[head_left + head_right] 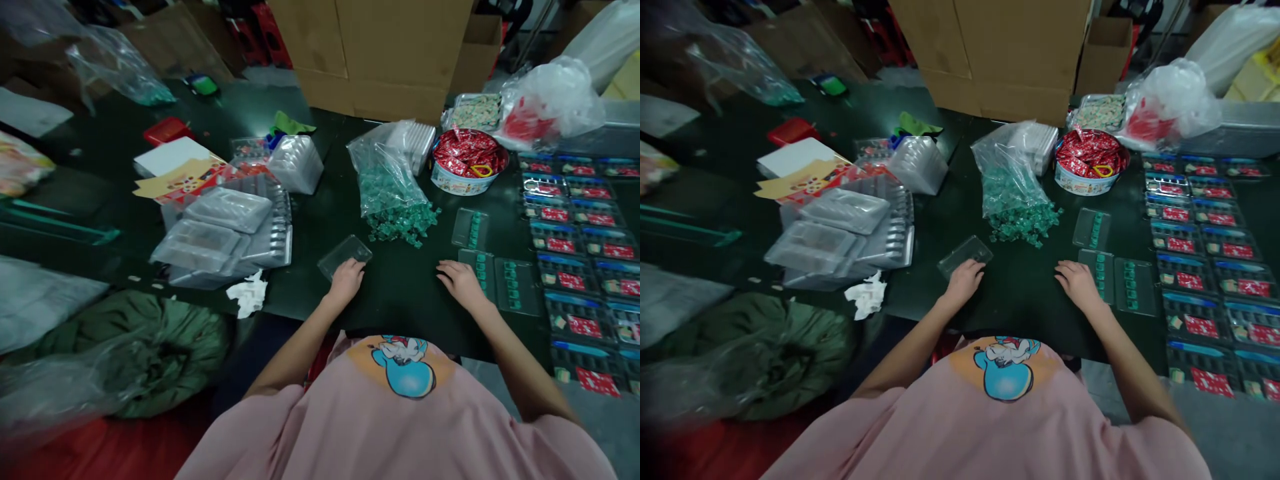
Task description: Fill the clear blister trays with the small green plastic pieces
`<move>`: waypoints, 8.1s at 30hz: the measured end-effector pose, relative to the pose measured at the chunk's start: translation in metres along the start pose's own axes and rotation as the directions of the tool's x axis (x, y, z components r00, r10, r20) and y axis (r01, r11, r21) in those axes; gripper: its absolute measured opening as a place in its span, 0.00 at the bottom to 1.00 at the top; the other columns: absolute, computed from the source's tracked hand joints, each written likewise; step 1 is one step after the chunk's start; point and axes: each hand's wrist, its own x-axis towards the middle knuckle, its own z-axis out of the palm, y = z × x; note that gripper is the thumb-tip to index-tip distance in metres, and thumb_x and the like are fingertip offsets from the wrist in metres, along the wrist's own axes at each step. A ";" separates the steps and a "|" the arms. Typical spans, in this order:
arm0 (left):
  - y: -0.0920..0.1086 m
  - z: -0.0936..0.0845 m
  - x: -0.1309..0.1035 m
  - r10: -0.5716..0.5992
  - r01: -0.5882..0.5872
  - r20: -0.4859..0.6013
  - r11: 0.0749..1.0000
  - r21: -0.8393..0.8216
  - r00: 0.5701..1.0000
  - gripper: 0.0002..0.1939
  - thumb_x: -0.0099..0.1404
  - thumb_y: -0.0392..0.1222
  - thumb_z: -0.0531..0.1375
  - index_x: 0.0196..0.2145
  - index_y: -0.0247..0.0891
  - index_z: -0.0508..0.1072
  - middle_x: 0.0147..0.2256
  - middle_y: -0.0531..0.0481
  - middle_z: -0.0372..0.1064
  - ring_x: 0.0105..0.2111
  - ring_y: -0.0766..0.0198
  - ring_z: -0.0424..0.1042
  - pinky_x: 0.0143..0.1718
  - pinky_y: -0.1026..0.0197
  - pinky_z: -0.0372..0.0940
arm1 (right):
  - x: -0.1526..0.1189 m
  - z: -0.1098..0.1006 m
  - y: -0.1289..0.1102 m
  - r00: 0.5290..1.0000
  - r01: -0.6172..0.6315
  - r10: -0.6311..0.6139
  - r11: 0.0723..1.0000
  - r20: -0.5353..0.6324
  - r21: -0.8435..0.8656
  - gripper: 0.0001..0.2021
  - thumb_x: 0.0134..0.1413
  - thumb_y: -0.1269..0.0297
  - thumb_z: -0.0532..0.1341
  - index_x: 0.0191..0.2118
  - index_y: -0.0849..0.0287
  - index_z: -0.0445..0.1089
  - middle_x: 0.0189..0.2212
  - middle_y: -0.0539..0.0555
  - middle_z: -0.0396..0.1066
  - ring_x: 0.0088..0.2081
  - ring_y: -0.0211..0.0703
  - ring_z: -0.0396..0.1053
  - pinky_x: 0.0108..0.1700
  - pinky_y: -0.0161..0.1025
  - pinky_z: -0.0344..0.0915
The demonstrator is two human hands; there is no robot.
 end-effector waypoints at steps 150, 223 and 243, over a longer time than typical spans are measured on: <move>0.079 0.001 0.042 0.005 0.080 0.083 0.206 -0.975 0.997 0.14 0.50 0.43 0.71 0.35 0.37 0.78 0.36 0.49 0.74 0.37 0.62 0.72 0.42 0.59 0.66 | 0.047 0.023 -0.104 0.959 -0.100 0.282 0.403 -0.020 0.910 0.12 0.49 0.58 0.66 0.40 0.56 0.71 0.30 0.49 0.68 0.33 0.37 0.66 0.38 0.38 0.64; 0.100 0.000 0.043 -0.065 0.149 0.142 0.137 -0.979 0.988 0.12 0.55 0.45 0.66 0.35 0.37 0.74 0.29 0.53 0.66 0.28 0.69 0.65 0.35 0.64 0.62 | 0.040 0.010 -0.103 0.901 -0.344 0.251 -0.080 0.353 0.936 0.18 0.44 0.50 0.67 0.30 0.56 0.61 0.23 0.45 0.57 0.25 0.33 0.57 0.27 0.32 0.53; 0.103 -0.023 0.071 -0.037 0.002 -0.019 0.502 -0.865 0.999 0.14 0.51 0.43 0.68 0.37 0.37 0.80 0.37 0.47 0.74 0.36 0.61 0.71 0.41 0.58 0.65 | 0.067 0.010 -0.093 0.896 -0.223 0.418 0.137 0.148 0.965 0.14 0.47 0.52 0.65 0.30 0.57 0.68 0.22 0.46 0.63 0.25 0.32 0.59 0.25 0.31 0.50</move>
